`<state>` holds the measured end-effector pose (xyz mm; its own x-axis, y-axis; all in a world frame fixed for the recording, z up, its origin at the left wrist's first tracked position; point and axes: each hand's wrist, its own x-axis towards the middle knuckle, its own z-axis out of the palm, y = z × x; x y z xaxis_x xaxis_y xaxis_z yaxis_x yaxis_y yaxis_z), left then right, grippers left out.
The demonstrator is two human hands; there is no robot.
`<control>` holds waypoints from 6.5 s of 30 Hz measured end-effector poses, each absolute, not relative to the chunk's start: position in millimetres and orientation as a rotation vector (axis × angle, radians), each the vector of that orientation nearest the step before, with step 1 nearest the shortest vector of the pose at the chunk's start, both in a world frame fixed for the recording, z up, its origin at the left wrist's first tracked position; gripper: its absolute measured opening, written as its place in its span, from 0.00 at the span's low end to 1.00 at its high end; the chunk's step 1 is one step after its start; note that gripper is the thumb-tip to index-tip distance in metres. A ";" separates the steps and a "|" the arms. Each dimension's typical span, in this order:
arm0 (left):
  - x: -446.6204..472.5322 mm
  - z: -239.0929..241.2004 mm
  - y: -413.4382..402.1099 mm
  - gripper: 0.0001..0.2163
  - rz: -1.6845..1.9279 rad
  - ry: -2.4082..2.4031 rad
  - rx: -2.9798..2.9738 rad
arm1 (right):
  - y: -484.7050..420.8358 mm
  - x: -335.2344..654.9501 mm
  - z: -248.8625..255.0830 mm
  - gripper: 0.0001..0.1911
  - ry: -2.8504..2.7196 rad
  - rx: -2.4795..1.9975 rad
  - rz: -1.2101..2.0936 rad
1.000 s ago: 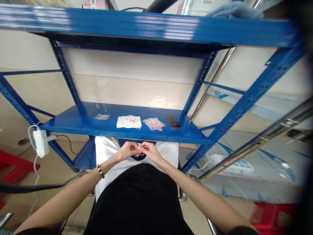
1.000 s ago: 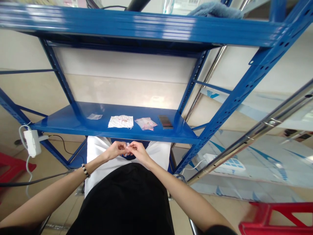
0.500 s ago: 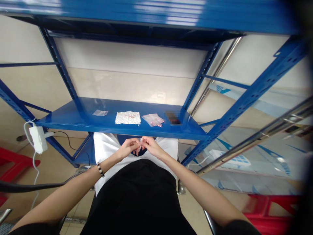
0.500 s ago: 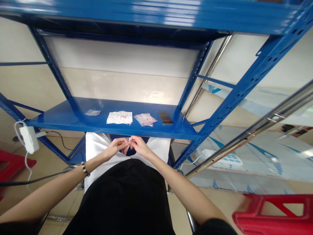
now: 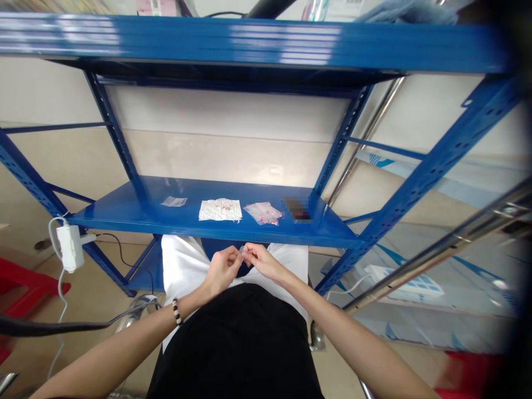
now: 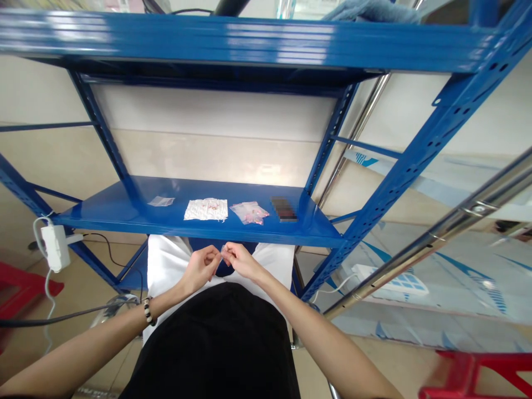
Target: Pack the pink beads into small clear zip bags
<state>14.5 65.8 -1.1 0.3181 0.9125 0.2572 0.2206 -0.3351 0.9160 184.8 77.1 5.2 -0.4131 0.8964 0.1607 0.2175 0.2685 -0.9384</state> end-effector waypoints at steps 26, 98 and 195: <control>0.6 4.3 71.1 0.06 1.183 1.281 1.993 | 65.1 181.5 2.1 0.06 -1.735 -1.164 1.134; -82.4 23.6 285.6 0.09 1.345 1.260 1.022 | 310.8 115.5 3.4 0.21 -1.374 -1.349 0.483; -55.9 106.3 325.5 0.15 0.936 1.178 1.938 | 311.1 116.2 -2.0 0.07 -1.381 -1.134 0.283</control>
<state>-55.9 325.5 106.3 0.3331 0.9145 0.2296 0.4303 -0.3641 0.8260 116.2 311.1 -2.0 0.2497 0.7435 0.6204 0.4390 0.4841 -0.7569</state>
